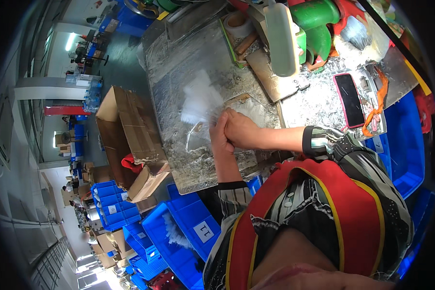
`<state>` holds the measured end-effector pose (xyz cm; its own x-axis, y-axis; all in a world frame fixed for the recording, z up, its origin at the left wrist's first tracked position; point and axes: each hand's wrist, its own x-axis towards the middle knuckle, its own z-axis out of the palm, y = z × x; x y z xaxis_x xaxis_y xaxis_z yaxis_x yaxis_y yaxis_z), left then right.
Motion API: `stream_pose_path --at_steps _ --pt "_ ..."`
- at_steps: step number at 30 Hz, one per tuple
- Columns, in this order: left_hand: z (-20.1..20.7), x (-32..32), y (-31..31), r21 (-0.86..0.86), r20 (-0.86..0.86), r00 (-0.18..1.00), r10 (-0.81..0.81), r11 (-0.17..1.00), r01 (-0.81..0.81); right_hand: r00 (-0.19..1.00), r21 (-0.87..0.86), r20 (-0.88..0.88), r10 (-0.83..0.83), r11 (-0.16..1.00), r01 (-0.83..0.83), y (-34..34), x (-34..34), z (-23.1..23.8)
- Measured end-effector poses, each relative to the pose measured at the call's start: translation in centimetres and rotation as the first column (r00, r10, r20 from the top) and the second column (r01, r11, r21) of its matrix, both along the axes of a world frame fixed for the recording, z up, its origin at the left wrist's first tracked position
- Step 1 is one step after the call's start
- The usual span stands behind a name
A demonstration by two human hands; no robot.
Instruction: Sort and bundle synthetic brush bristles at a manufacturing workstation.
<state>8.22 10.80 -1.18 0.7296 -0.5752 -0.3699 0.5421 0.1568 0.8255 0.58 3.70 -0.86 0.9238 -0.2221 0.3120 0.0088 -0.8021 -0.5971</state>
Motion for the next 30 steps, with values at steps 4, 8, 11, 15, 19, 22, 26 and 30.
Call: stream_pose_path --at_steps 4,8,11,15,19,22,26,30 --pt "-0.7 -0.7 1.4 -0.108 -0.043 0.995 0.088 0.990 -0.093 0.969 -0.391 0.218 0.120 0.920 -0.026 0.6 -1.4 0.2" --pt "0.3 -1.5 2.5 -0.125 0.044 0.971 0.235 0.966 -0.228 0.950 -0.235 0.131 0.283 0.940 -0.247 -1.2 -3.0 4.3" --pt "0.2 -1.3 2.1 -0.090 0.331 0.893 0.303 0.953 -0.290 0.858 0.169 0.502 0.105 0.961 -0.217 -2.8 -3.7 9.8" --pt "1.7 -3.4 1.1 -0.149 0.556 0.716 0.422 0.898 -0.414 0.665 0.115 0.747 0.019 0.981 -0.158 -4.2 -5.4 15.5" --pt "-3.6 -4.1 1.1 0.174 0.756 0.647 0.098 0.923 -0.343 0.838 -0.104 0.535 0.110 0.993 -0.064 -3.3 -5.4 13.2" --pt "-5.4 -5.0 1.2 0.243 0.750 0.661 0.033 0.915 -0.322 0.921 -0.039 0.373 0.114 0.993 -0.108 -3.2 -6.0 10.0" --pt "-5.2 -4.7 1.6 0.264 0.736 0.673 0.064 0.890 -0.373 0.937 -0.038 0.326 0.126 0.992 -0.120 -4.2 -6.6 11.2" --pt "-5.0 -4.1 1.9 0.281 0.732 0.675 0.092 0.861 -0.423 0.867 0.158 0.498 0.027 0.980 -0.121 -4.0 -7.2 12.1"
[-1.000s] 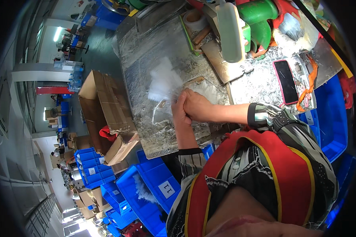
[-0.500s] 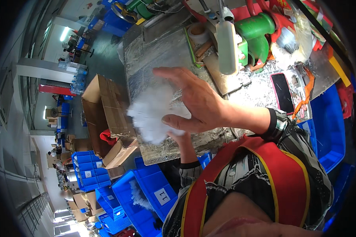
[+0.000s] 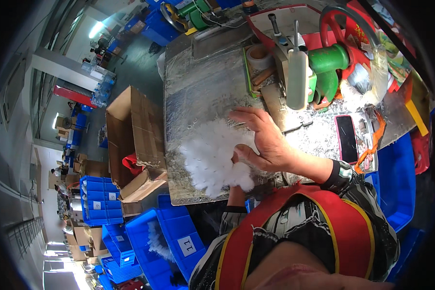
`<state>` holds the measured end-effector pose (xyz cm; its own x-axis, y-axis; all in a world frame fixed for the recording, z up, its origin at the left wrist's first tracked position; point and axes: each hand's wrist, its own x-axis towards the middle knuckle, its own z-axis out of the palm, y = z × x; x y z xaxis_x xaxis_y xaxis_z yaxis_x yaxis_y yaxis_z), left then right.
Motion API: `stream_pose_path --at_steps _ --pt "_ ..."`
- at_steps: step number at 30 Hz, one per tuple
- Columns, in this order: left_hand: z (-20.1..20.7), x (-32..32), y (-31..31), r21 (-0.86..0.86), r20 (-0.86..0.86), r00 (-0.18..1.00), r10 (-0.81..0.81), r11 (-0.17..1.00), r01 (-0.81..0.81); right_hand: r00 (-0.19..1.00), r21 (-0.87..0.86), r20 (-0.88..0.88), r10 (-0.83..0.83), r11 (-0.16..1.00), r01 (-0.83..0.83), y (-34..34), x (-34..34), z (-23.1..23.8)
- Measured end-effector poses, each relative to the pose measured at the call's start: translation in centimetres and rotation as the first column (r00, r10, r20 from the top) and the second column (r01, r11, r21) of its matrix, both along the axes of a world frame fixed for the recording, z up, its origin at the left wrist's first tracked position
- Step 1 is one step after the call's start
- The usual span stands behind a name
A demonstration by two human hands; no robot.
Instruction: Sort and bundle synthetic brush bristles at a manufacturing workstation.
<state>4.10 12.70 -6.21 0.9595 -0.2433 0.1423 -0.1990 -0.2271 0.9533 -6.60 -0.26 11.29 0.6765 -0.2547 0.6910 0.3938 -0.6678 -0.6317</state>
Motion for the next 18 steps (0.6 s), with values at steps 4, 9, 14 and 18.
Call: stream_pose_path --at_steps 4,9,14,18 --pt "0.1 0.5 0.3 0.004 -0.016 0.998 0.062 0.998 -0.062 0.999 0.000 -0.045 -0.014 1.000 0.014 -0.3 -0.5 -2.3" --pt "1.7 0.6 1.3 -0.192 -0.181 0.982 -0.058 0.981 0.023 0.996 0.040 -0.087 0.021 0.999 -0.017 0.6 -1.1 -4.1" --pt "5.3 -2.6 0.0 -0.540 -0.149 0.987 -0.065 0.841 -0.026 0.989 0.017 -0.133 0.066 0.998 -0.064 1.4 -1.3 -6.5" --pt "1.0 -1.5 1.5 -0.355 -0.185 0.976 -0.114 0.934 0.042 0.986 -0.067 -0.143 0.087 0.993 -0.098 2.0 -1.7 -7.5"
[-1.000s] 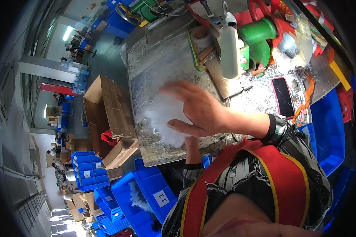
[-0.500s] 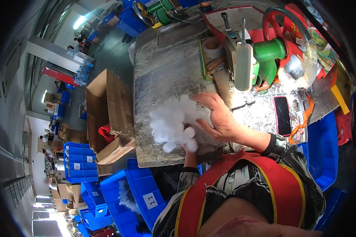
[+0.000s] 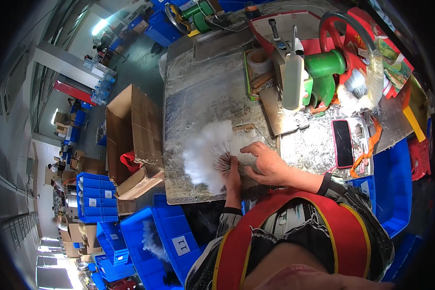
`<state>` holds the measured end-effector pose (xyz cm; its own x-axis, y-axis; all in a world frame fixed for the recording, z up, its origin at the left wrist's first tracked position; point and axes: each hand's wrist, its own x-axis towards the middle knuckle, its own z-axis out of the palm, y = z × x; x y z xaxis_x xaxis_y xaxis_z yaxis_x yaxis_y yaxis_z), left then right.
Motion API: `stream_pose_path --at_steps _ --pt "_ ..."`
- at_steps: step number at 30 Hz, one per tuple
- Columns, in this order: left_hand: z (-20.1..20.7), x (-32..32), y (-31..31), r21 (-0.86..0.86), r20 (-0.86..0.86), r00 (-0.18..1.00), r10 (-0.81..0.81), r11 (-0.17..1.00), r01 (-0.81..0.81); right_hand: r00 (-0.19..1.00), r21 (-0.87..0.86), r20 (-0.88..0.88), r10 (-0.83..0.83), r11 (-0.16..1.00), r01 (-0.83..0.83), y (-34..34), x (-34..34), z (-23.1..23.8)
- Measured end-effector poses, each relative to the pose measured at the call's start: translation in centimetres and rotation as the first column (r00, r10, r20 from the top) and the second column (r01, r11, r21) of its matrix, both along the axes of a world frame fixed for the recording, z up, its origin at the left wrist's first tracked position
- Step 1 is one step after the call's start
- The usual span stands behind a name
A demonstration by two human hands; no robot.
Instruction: Sort and bundle synthetic brush bristles at a manufacturing workstation.
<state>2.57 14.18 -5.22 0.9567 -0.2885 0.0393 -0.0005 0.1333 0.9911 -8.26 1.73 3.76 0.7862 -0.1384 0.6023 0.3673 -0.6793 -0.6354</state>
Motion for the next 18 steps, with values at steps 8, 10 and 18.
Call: stream_pose_path --at_steps 8,10,18 --pt "-1.0 -3.6 0.3 -0.006 0.138 0.980 -0.144 0.989 0.146 0.992 -0.009 -0.125 0.031 0.999 -0.032 -0.6 -2.2 -0.3" --pt "-1.6 -4.2 1.1 0.090 0.224 0.961 -0.164 0.985 0.147 0.992 0.079 -0.091 0.093 0.993 -0.086 0.7 -1.8 0.2" --pt "-0.8 -6.5 0.9 0.389 0.326 0.728 -0.603 0.787 0.479 0.988 -0.045 0.113 -0.106 0.993 0.112 -1.0 -7.4 2.5"
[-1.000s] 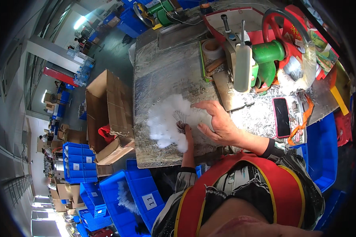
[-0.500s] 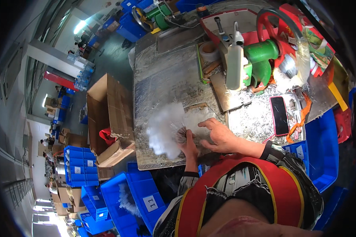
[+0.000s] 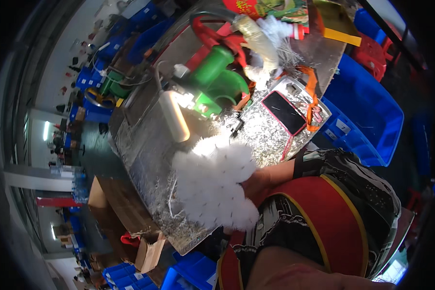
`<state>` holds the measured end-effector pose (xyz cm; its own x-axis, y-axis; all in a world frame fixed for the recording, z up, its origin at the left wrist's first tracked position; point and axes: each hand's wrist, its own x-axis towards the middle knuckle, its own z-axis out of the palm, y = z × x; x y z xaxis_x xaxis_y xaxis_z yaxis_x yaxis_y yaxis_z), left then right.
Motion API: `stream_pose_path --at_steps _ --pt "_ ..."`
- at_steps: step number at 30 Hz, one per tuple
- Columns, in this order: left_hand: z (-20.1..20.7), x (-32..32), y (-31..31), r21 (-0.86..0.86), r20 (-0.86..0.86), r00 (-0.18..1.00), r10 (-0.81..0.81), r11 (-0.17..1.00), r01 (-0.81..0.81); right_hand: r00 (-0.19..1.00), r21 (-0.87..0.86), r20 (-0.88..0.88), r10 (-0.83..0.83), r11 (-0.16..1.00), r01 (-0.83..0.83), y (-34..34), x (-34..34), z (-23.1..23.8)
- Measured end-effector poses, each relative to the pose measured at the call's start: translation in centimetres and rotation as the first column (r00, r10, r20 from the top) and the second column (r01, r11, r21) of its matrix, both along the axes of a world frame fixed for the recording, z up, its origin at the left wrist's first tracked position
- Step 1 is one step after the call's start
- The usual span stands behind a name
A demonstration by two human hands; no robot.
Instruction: Sort and bundle synthetic brush bristles at a manufacturing workstation.
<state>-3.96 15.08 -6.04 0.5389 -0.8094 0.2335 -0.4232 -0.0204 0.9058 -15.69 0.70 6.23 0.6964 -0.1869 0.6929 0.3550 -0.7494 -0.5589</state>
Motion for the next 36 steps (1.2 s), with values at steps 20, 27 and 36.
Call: stream_pose_path --at_steps 20,27,36 --pt "4.1 -2.3 -6.2 0.119 0.202 0.972 -0.119 0.988 0.097 0.138 0.222 0.096 -0.986 0.157 0.962 -28.5 -17.3 3.7" --pt "1.4 -1.7 -5.5 0.112 0.117 0.972 0.205 0.969 -0.218 0.109 -0.078 -0.206 -0.972 0.128 0.989 -38.1 -15.5 -2.8" --pt "-0.2 -1.3 -7.3 0.033 0.387 0.867 0.315 0.934 -0.355 0.242 -0.240 -0.580 -0.778 0.447 0.862 -38.6 -12.2 -10.5"
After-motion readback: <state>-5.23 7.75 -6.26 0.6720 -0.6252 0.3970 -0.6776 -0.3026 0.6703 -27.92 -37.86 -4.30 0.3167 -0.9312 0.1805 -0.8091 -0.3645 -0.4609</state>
